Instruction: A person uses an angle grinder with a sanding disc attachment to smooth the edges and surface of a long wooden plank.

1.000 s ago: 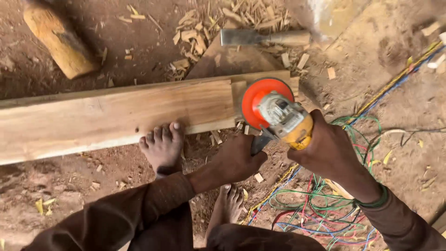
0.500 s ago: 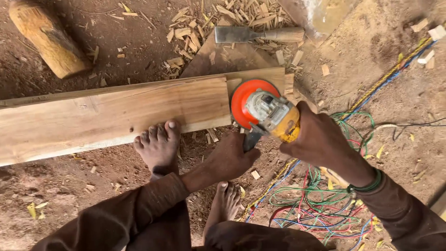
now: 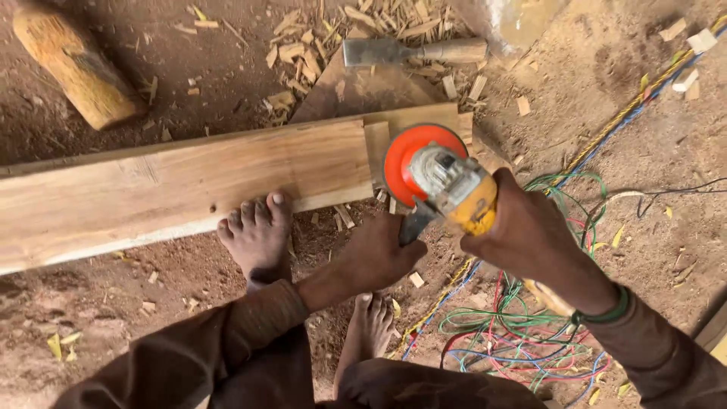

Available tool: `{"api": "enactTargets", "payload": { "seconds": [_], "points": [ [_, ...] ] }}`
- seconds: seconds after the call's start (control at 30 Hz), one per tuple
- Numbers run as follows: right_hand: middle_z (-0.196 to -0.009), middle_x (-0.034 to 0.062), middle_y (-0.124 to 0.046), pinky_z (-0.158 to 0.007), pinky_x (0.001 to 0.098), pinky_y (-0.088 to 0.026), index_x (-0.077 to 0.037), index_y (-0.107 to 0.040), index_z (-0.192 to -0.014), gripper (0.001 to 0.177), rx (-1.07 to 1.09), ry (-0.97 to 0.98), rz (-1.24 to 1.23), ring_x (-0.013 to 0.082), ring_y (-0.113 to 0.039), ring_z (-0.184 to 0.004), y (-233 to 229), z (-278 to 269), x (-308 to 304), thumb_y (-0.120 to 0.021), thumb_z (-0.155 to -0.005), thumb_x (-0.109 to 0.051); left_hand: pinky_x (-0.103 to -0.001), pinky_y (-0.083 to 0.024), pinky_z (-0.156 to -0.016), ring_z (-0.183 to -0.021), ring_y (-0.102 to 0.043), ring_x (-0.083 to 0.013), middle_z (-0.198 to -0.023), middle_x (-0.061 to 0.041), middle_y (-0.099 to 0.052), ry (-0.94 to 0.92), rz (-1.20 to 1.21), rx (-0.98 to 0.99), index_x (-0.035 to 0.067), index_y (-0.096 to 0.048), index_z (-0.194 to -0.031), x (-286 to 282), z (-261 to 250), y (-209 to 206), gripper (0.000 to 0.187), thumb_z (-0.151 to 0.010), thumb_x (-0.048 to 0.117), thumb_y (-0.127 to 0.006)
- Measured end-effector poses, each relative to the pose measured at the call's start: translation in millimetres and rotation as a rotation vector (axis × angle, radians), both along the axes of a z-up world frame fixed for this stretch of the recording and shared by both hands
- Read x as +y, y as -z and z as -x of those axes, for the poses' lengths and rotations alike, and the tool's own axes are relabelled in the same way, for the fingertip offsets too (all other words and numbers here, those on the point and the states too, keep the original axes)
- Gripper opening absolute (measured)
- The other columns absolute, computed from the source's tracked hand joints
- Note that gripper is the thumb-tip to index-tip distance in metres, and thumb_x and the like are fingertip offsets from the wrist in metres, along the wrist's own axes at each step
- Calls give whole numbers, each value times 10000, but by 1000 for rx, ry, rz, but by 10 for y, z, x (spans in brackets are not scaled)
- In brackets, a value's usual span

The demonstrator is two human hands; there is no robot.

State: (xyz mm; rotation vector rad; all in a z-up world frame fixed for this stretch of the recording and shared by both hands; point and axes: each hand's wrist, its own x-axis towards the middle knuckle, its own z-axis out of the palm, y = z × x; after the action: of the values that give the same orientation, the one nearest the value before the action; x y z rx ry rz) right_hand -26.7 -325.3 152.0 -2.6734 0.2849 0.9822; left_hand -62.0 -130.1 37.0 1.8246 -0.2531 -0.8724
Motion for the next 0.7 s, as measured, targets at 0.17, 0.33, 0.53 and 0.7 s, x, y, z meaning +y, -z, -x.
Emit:
{"api": "enactTargets", "payload": {
  "seconds": [0.17,0.33,0.53,0.7],
  "points": [
    [-798,284,-718,-702,513,-608,36,-493,-1101,706,-10,-77,28,456,-742,-803,60,-238,17,-903,-629,-291,-492,-531,-595,-563,-696,-351,-610,-209,-653,32,-43,69,-17,-603,-742,52,-293,-77,324,-862,280,-654],
    [-814,306,-702,-729,538,-582,68,-474,-1156,763,-75,-148,15,501,-714,-811,142,-353,69,-893,-604,-251,-478,-529,-575,-585,-707,-307,-616,-175,-667,-59,37,74,-17,-616,-781,116,-331,-11,277,-829,250,-669],
    [-810,300,-713,-744,525,-603,42,-478,-1156,743,34,-124,66,478,-738,-816,111,-317,126,-898,-643,-293,-487,-514,-574,-564,-695,-328,-607,-193,-655,-33,36,137,-34,-604,-752,128,-225,-65,309,-832,258,-661],
    [-813,296,-705,-767,554,-571,24,-477,-1138,728,17,-137,53,505,-705,-847,115,-150,77,-886,-613,-268,-484,-504,-583,-557,-676,-313,-597,-203,-636,-42,1,118,-41,-609,-704,93,-57,21,338,-812,270,-688]
  ]
}}
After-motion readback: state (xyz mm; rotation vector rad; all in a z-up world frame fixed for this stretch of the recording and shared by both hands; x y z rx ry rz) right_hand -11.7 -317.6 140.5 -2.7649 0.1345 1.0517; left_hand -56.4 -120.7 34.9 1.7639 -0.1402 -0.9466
